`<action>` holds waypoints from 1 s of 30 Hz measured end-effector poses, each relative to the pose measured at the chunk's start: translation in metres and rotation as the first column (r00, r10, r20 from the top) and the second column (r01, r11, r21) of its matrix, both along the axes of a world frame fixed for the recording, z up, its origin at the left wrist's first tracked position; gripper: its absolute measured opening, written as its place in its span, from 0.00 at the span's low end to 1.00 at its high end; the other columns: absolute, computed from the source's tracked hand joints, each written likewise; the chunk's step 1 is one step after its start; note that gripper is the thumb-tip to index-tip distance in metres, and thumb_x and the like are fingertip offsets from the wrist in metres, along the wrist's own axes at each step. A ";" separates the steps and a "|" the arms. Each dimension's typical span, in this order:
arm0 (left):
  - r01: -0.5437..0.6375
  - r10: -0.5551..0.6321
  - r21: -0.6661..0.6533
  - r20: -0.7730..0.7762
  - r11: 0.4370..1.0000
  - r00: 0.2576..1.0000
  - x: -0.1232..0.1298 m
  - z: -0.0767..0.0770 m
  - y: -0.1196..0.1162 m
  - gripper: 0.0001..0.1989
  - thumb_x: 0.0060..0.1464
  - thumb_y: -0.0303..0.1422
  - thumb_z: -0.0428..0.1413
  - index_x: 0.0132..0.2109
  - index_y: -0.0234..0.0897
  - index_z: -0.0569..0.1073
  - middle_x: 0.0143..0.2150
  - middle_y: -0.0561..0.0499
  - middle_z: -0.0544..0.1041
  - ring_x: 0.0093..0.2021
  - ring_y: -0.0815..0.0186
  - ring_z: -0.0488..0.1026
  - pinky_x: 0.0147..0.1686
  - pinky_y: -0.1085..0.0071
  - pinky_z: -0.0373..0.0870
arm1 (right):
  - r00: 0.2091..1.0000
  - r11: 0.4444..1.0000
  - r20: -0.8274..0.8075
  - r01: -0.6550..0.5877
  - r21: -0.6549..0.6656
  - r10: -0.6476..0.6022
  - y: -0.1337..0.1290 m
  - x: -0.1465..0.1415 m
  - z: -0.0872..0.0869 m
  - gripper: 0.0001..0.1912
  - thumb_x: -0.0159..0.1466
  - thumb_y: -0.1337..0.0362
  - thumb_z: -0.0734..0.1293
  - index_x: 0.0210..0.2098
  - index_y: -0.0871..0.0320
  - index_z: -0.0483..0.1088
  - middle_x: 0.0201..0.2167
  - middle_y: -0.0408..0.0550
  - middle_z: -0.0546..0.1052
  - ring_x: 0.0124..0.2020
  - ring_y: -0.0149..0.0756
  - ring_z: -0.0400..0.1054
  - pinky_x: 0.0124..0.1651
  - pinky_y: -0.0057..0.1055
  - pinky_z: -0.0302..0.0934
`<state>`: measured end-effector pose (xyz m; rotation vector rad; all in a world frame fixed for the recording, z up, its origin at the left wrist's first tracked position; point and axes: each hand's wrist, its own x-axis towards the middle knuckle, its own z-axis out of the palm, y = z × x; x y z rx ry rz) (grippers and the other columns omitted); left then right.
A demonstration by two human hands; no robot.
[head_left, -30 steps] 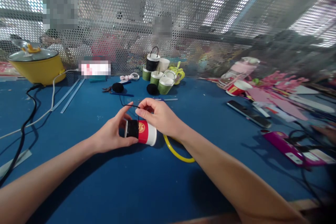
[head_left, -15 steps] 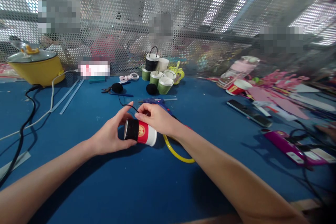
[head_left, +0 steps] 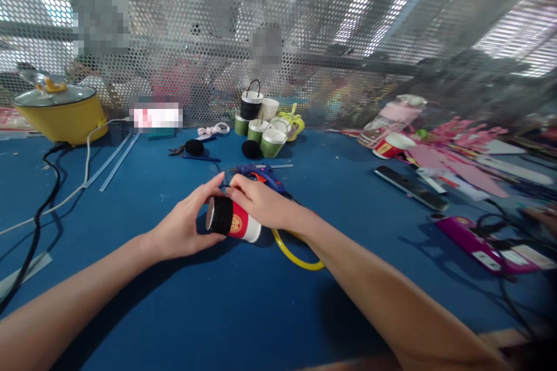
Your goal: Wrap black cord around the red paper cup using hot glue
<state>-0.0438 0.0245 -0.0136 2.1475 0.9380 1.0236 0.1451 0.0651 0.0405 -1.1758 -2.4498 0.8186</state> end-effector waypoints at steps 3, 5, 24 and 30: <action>0.017 -0.014 -0.090 0.037 0.996 0.999 0.000 0.001 0.002 0.48 0.44 0.32 0.63 0.66 0.44 0.43 0.54 0.42 0.65 0.55 0.53 0.65 0.57 0.51 0.60 | 0.999 0.998 0.021 0.034 0.048 -0.035 -0.003 -0.001 0.002 0.09 0.66 0.62 0.54 0.29 0.55 0.55 0.25 0.43 0.67 0.27 0.32 0.61 0.31 0.29 0.54; 0.034 -0.004 -0.262 0.113 0.964 0.994 0.002 0.003 0.003 0.50 0.43 0.35 0.64 0.66 0.43 0.42 0.52 0.42 0.65 0.51 0.53 0.68 0.52 0.51 0.65 | 0.997 0.994 0.040 0.055 0.095 -0.059 -0.006 -0.002 0.003 0.09 0.66 0.62 0.53 0.29 0.55 0.54 0.24 0.42 0.67 0.26 0.32 0.61 0.30 0.29 0.53; 0.012 0.078 -0.449 0.180 0.894 0.981 0.008 0.011 -0.001 0.50 0.43 0.36 0.62 0.65 0.36 0.40 0.48 0.42 0.67 0.45 0.56 0.69 0.49 0.53 0.65 | 0.992 0.982 -0.094 0.097 0.164 -0.083 -0.008 -0.005 0.009 0.08 0.63 0.63 0.58 0.27 0.57 0.58 0.25 0.42 0.66 0.26 0.30 0.59 0.31 0.29 0.53; 0.013 0.025 -0.301 0.122 0.954 0.992 0.011 0.006 -0.007 0.50 0.44 0.32 0.60 0.65 0.39 0.35 0.47 0.44 0.68 0.45 0.57 0.69 0.49 0.52 0.64 | 0.950 0.984 -0.253 0.175 -0.046 -0.181 0.014 -0.020 0.021 0.09 0.61 0.64 0.61 0.25 0.58 0.61 0.20 0.38 0.64 0.21 0.26 0.57 0.25 0.26 0.51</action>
